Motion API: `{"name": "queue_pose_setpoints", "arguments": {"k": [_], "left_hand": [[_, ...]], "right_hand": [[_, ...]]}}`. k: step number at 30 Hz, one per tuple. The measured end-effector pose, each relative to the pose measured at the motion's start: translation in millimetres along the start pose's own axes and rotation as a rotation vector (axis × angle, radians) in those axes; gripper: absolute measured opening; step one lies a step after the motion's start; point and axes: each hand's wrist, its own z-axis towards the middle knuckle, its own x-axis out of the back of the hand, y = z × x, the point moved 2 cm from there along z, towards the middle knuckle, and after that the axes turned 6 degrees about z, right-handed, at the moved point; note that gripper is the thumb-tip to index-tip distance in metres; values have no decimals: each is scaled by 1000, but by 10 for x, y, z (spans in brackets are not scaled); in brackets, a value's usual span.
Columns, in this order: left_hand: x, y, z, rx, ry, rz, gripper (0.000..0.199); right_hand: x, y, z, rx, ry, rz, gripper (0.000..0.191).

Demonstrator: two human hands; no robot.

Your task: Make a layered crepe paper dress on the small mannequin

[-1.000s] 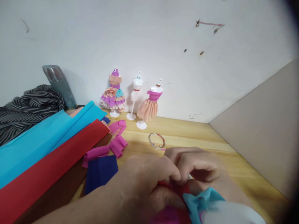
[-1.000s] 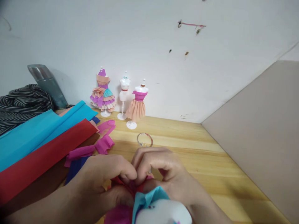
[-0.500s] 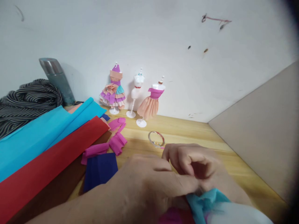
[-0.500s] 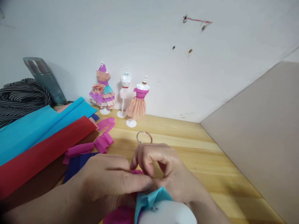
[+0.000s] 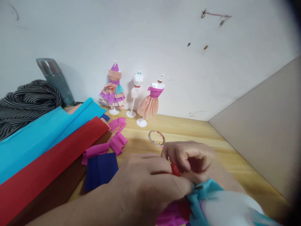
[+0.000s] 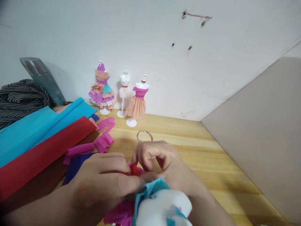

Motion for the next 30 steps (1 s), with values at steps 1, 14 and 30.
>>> {"name": "queue_pose_setpoints", "arguments": {"k": [1,14,30], "left_hand": [[17,6,1,-33,-3,-18,29],[51,5,-34,-123,107,17,20],[119,-46,8,-29,187,148,18]], "right_hand": [[-3,-5,2,-1,-2,-3,48],[45,99,-12,32,5,28,45],[386,-422,-172,278,497,-34,9]]}}
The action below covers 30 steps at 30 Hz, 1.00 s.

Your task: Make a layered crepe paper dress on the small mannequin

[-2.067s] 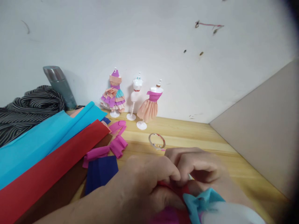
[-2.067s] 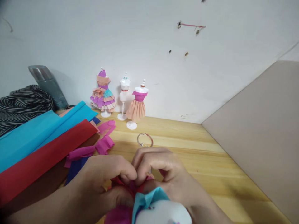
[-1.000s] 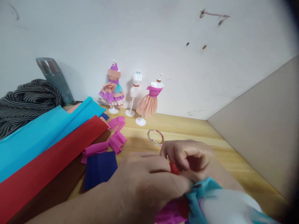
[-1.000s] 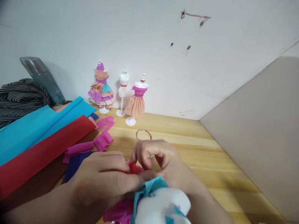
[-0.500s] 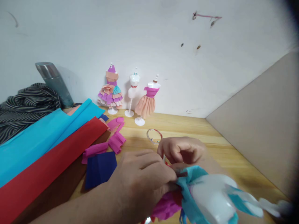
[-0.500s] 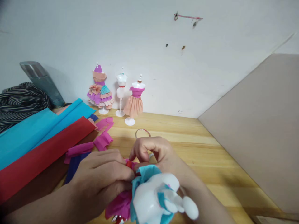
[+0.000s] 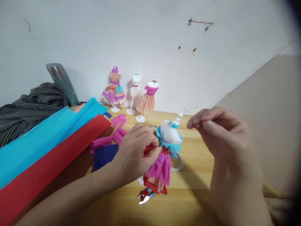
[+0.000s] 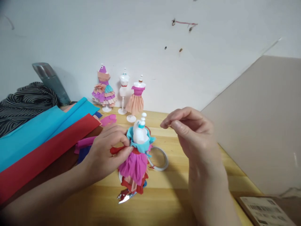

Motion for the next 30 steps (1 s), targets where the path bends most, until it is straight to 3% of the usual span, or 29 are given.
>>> {"name": "queue_pose_setpoints", "arguments": {"k": [7,11,14,18,24,28,30], "left_hand": [[-67,76,-57,-21,96,48,20],[-110,155,-63,-21,151,75,22],[-174,239,-60,-98,198,98,22],[-264,321,-76,-155,198,114,22],[-276,323,-88,103,84,-10,22],[-274,321,-78,123,72,-46,21],[-280,309,-78,128,80,-52,20]], "right_hand": [[-196,-181,-231,70,35,-228,7],[-285,-284,-383,76,30,-421,20],[-284,-303,-396,101,12,-478,27],[-239,-263,-298,147,69,-551,22],[-244,-169,-202,1,63,-363,19],[-236,-103,-181,-55,40,-242,22],[-204,-91,-176,-5,40,-262,24]]}}
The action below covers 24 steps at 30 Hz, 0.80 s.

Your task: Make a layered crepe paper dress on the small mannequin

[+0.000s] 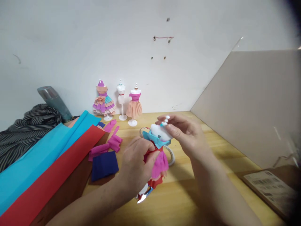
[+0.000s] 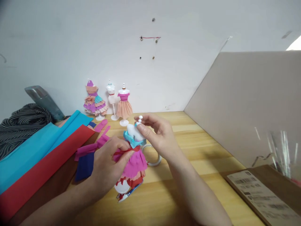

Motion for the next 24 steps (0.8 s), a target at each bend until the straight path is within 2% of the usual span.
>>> {"name": "queue_pose_setpoints", "arguments": {"k": [2,4,6,9,15,24], "left_hand": [[-4,-18,1,29,5,-1,20],[-5,-34,3,69,3,4,21],[-6,-40,6,86,-2,9,22],[-14,-35,2,70,-10,-3,23],[-8,2,-20,45,13,-18,25],[22,22,-9,15,-21,-4,23]], "right_hand": [[67,-23,-18,185,64,-88,24],[136,-91,-74,484,89,-233,25],[158,-162,-154,762,-30,-428,22],[124,-212,-240,942,-234,-710,18],[20,-236,-245,931,-227,-833,16],[-118,-316,-258,748,-158,-731,12]]}}
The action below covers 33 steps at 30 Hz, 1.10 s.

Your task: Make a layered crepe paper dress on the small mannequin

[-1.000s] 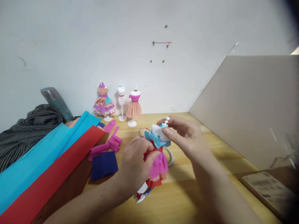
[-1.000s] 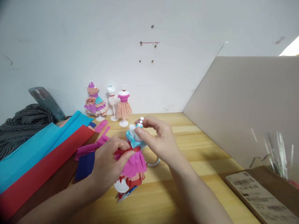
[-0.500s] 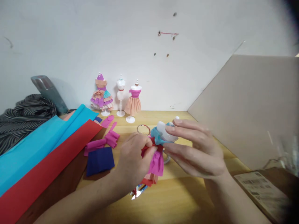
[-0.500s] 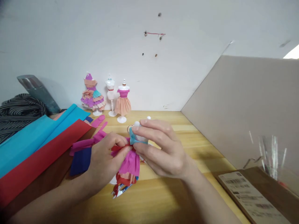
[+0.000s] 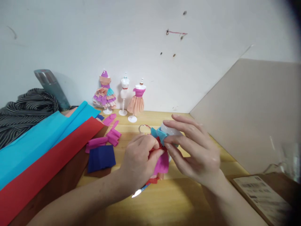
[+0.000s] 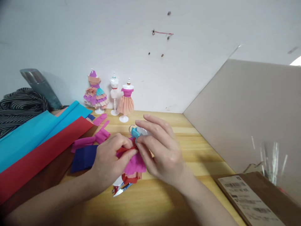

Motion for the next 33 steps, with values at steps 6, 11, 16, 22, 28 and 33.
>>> {"name": "queue_pose_setpoints", "arguments": {"k": [6,11,16,22,28,33], "left_hand": [[10,8,-8,2,-22,-8,24],[13,11,-7,-3,-19,-24,23],[7,3,-5,-12,-11,-21,24],[2,-4,-9,-14,-4,-25,24],[14,-1,-4,10,-10,-47,22],[20,-3,7,34,-14,-53,23]], "right_hand": [[22,19,-27,75,-137,52,21],[24,23,-28,56,-131,64,17],[-38,-28,19,-58,-37,86,17],[-92,-51,10,-83,44,77,20],[-51,-1,-117,-139,66,121,33],[-53,16,-147,-53,45,40,30]]}}
